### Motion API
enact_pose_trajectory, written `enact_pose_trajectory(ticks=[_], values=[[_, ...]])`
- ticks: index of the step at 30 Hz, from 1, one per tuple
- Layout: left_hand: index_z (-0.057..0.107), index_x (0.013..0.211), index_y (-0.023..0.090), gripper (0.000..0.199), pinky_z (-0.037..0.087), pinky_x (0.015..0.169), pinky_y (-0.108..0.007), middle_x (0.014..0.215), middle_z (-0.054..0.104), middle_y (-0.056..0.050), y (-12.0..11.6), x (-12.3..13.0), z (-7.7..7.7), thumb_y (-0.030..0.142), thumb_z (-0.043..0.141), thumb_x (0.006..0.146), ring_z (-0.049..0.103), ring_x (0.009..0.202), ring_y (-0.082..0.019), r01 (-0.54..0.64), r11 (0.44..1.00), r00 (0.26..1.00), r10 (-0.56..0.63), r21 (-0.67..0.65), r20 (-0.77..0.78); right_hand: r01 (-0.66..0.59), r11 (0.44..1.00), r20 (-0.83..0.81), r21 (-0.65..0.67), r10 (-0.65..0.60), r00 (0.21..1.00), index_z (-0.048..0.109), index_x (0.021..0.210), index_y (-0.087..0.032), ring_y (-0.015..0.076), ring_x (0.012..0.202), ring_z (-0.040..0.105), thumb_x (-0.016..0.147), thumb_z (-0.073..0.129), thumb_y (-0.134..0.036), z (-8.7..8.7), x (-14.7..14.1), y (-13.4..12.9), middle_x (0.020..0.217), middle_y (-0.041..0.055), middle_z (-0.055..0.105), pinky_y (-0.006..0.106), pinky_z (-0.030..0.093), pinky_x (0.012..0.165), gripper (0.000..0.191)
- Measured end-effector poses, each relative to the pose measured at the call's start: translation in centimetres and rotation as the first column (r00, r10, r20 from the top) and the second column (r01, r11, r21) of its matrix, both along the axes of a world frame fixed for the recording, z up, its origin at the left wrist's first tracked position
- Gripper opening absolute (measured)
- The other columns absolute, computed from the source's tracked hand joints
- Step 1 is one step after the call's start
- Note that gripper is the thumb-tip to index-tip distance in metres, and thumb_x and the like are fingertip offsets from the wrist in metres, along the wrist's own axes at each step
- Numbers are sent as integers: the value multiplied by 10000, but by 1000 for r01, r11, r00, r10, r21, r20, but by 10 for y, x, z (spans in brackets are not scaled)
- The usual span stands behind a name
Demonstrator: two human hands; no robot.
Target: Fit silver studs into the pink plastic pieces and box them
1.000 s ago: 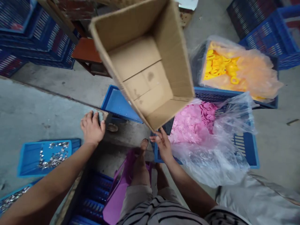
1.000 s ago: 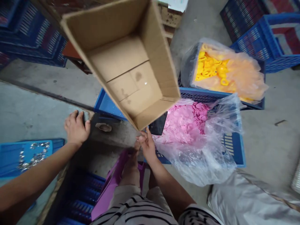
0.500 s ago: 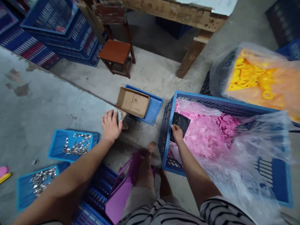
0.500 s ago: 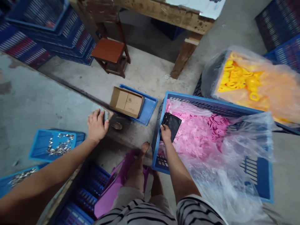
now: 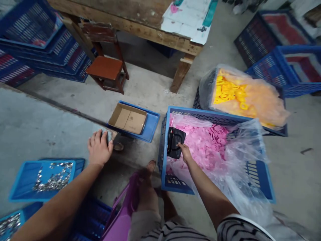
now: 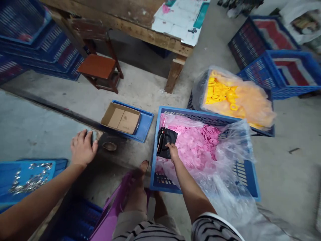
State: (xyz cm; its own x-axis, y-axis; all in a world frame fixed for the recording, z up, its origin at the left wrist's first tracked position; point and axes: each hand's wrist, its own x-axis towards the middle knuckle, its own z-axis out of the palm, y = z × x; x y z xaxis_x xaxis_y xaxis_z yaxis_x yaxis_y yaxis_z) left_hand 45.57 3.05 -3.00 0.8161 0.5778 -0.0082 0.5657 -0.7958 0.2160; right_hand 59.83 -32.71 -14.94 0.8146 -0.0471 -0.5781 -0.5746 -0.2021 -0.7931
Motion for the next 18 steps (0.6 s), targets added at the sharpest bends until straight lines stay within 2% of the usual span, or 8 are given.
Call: enact_pose_trajectory(ticks=[3, 6, 8, 10, 12, 14, 18], values=[[543, 1309, 31, 579, 236, 1131, -573, 1432, 451, -263, -1, 0, 1, 365, 346, 878, 338, 1380, -380, 12, 1000, 1000, -12, 17, 0, -9, 997, -25, 74, 11, 1000, 585, 561, -192, 164, 653, 559, 503, 791, -500, -8, -2, 27, 587, -25, 616, 276, 415, 648, 375], [547, 1305, 30, 582, 244, 1121, -591, 1427, 451, -269, -2, 1, 1, 373, 341, 881, 342, 1371, -389, 14, 1000, 1000, -14, 18, 1, 33, 995, -36, 99, -30, 999, 529, 514, -197, 124, 553, 488, 417, 835, -361, -13, -4, 52, 502, -65, 547, 247, 374, 574, 360], [544, 1308, 27, 587, 240, 1123, -592, 1424, 449, -274, -2, 1, 2, 377, 342, 883, 340, 1375, -393, 9, 1000, 1000, -9, 11, 3, 99, 991, -35, 92, -96, 995, 469, 486, -205, 96, 491, 415, 395, 835, -284, -9, -5, 57, 438, -95, 464, 234, 334, 525, 385], [542, 1307, 22, 596, 241, 1122, -595, 1418, 450, -281, -3, 1, 2, 387, 329, 887, 343, 1375, -399, 6, 1000, 1000, -6, 11, 7, 171, 980, -33, 97, -169, 985, 432, 497, -212, 83, 456, 380, 421, 821, -252, 3, -3, 49, 417, -112, 419, 228, 322, 496, 398], [545, 1306, 39, 597, 253, 1117, -597, 1412, 461, -275, -3, 1, 4, 403, 311, 893, 355, 1373, -402, 10, 1000, 1000, -10, 12, 7, 224, 967, -36, 120, -221, 975, 436, 528, -212, 85, 439, 403, 479, 799, -230, 26, 6, 28, 427, -107, 440, 230, 346, 481, 367], [547, 1307, 70, 590, 265, 1113, -595, 1410, 472, -263, -3, 2, 5, 417, 302, 898, 364, 1374, -398, 10, 1000, 1000, -10, 8, 7, 252, 956, -48, 148, -247, 968, 477, 554, -201, 97, 428, 453, 543, 771, -181, 61, 27, -4, 441, -76, 492, 243, 386, 470, 295], [524, 1332, 80, 606, 262, 1113, -611, 1410, 467, -271, -5, 3, 8, 430, 309, 887, 353, 1383, -407, -3, 1000, 1000, 3, -7, 7, 336, 933, -21, 128, -336, 941, 542, 554, -169, 90, 389, 477, 654, 679, -9, 155, 106, -86, 423, -21, 531, 231, 411, 415, 233]])
